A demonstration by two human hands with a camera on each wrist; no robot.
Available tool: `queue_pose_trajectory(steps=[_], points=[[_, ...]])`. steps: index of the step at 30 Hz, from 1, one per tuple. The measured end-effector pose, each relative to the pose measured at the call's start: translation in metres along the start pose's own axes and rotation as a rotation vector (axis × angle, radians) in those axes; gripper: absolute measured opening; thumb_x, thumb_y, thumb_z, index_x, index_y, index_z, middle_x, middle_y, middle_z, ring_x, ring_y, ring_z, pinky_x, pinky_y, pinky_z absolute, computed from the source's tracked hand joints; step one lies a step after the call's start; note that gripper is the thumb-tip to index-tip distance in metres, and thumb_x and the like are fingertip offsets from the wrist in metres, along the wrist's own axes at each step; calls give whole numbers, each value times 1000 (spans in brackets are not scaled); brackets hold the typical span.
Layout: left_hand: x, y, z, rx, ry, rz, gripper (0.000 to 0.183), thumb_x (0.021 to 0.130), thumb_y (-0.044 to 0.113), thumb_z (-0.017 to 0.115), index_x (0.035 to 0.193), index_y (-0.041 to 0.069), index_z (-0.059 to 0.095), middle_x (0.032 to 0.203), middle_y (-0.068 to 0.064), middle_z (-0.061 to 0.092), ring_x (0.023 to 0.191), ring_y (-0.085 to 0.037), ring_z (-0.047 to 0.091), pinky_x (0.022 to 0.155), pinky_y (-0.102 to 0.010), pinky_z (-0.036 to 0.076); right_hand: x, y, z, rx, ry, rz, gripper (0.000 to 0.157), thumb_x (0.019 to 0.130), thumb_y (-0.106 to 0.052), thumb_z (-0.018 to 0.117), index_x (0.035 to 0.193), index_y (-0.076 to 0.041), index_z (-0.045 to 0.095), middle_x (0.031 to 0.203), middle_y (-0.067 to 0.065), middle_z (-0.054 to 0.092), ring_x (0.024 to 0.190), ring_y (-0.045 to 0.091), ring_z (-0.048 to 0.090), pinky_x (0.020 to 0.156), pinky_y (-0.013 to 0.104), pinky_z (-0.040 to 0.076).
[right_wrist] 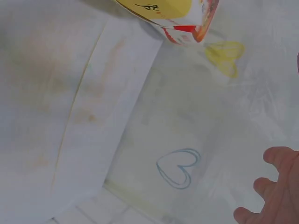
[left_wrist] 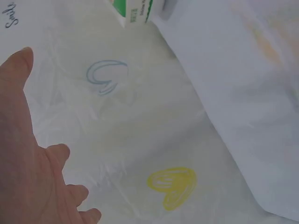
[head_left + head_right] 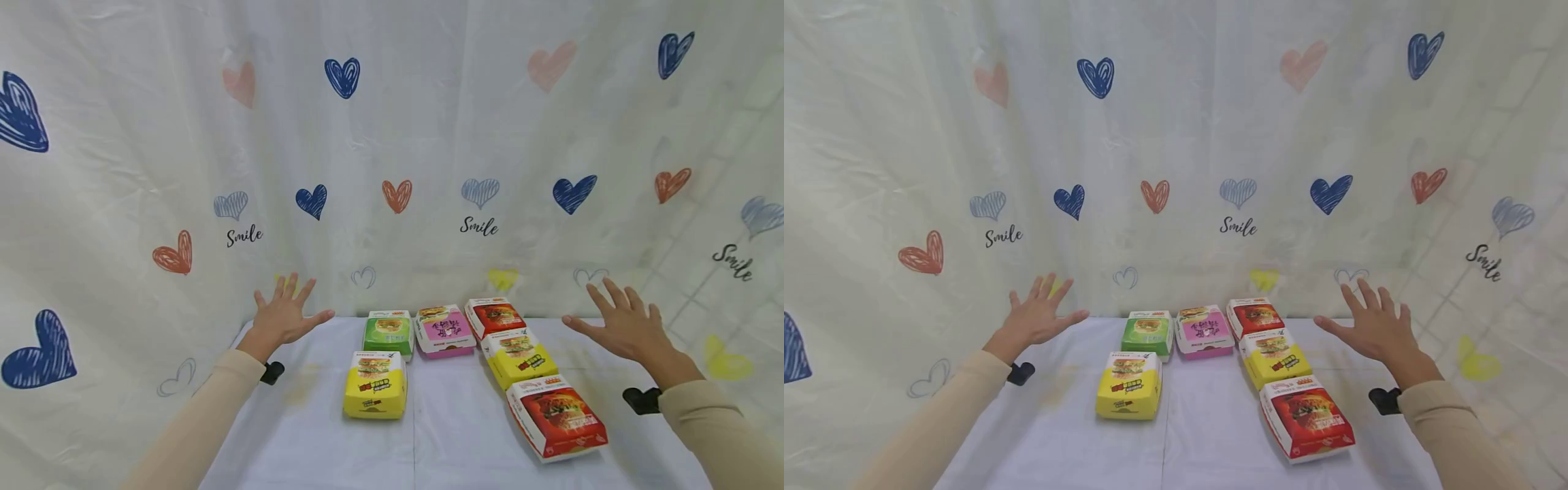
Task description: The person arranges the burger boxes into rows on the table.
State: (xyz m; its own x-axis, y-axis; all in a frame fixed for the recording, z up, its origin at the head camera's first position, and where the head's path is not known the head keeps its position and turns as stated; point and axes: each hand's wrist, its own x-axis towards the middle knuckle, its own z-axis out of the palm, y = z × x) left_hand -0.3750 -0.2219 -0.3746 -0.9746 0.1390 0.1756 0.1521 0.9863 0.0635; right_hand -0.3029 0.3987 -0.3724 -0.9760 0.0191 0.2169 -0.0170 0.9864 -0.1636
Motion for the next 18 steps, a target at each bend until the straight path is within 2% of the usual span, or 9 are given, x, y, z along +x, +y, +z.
queue_pose_trajectory(steps=[10, 14, 18], points=[[-12, 8, -1, 37, 11, 3, 101, 87, 88, 33, 165, 25, 18, 172, -18, 7, 158, -45, 5, 113, -83, 1, -11, -13, 3, 3, -3, -30, 111, 89, -77, 51, 161, -1, 14, 164, 36, 5, 145, 65, 3, 108, 85, 3], [-20, 13, 1, 32, 20, 14, 100, 88, 88, 33, 165, 27, 18, 173, -16, 6, 158, -44, 5, 113, -82, 1, -20, -28, 3, -8, -5, -60, 109, 88, -77, 53, 160, -1, 20, 164, 35, 9, 145, 65, 8, 107, 86, 6], [-33, 21, 6, 49, 57, 41, 95, 90, 85, 35, 164, 26, 24, 172, -16, 12, 158, -44, 9, 115, -81, 5, -31, -51, 4, -23, 10, -92, 104, 89, -75, 54, 158, -2, 28, 162, 35, 16, 143, 64, 15, 107, 86, 12]])
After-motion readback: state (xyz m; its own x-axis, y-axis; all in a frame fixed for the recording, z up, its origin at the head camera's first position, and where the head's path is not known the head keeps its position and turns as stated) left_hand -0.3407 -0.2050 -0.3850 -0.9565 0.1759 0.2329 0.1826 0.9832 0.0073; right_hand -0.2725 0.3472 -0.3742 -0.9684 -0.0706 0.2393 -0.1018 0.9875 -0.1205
